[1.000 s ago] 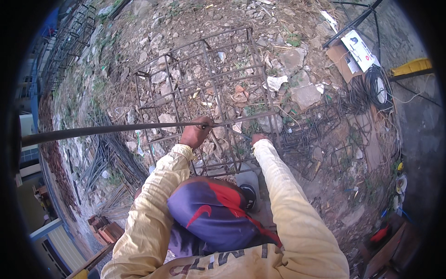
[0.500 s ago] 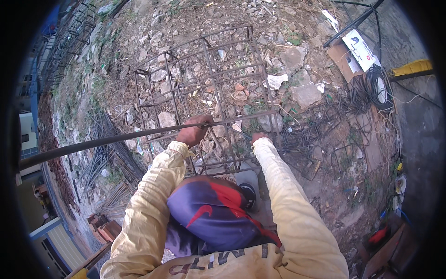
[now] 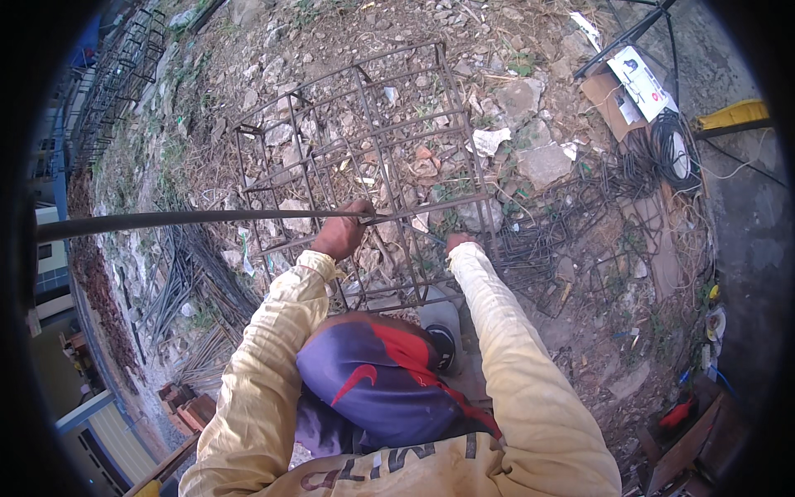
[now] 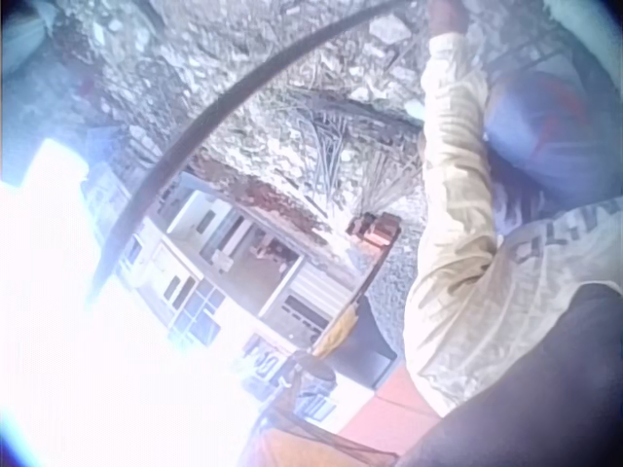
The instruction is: The person picks up a long metal rod and uses it to adjust and align the bars of a rebar cage on the ground. They repeatedly position the rod and manipulate the cage structure to ensure proper alignment.
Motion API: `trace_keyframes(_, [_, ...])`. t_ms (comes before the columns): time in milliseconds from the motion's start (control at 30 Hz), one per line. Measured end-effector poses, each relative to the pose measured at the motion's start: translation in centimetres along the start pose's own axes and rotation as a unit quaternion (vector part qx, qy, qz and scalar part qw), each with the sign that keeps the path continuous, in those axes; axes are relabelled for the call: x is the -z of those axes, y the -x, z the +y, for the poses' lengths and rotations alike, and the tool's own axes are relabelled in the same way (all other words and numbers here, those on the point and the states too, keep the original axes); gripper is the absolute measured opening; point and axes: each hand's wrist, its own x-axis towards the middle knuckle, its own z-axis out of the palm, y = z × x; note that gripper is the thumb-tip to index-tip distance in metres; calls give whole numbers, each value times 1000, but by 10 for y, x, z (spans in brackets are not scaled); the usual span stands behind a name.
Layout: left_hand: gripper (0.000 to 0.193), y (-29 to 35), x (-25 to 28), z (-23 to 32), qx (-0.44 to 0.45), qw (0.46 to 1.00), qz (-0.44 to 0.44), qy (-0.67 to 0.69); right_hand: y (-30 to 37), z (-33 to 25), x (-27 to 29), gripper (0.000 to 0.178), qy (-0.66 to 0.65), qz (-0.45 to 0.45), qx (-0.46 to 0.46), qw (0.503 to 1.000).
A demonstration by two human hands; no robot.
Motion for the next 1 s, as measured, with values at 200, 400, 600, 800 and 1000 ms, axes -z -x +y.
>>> trace_keyframes(200, [30, 5, 0, -5, 16, 999, -2, -49, 11, -5, 8, 29, -2, 4, 6, 1000])
trace_keyframes(400, [31, 3, -6, 6, 67, 996, 18, -61, 8, 3, 7, 29, -25, -15, 13, 999])
trace_keyframes(600, [26, 5, -12, -8, 47, 994, -3, -95, 1, 1, 2, 27, -20, -1, 21, 1000])
trace_keyframes(800, [24, 3, -7, -12, 16, 995, -21, -94, -2, 2, 1, 28, -9, -13, 21, 1000])
trace_keyframes(1000, [32, 10, 2, -3, 5, 995, 8, -103, 19, -8, 18, 28, -25, -27, 23, 999])
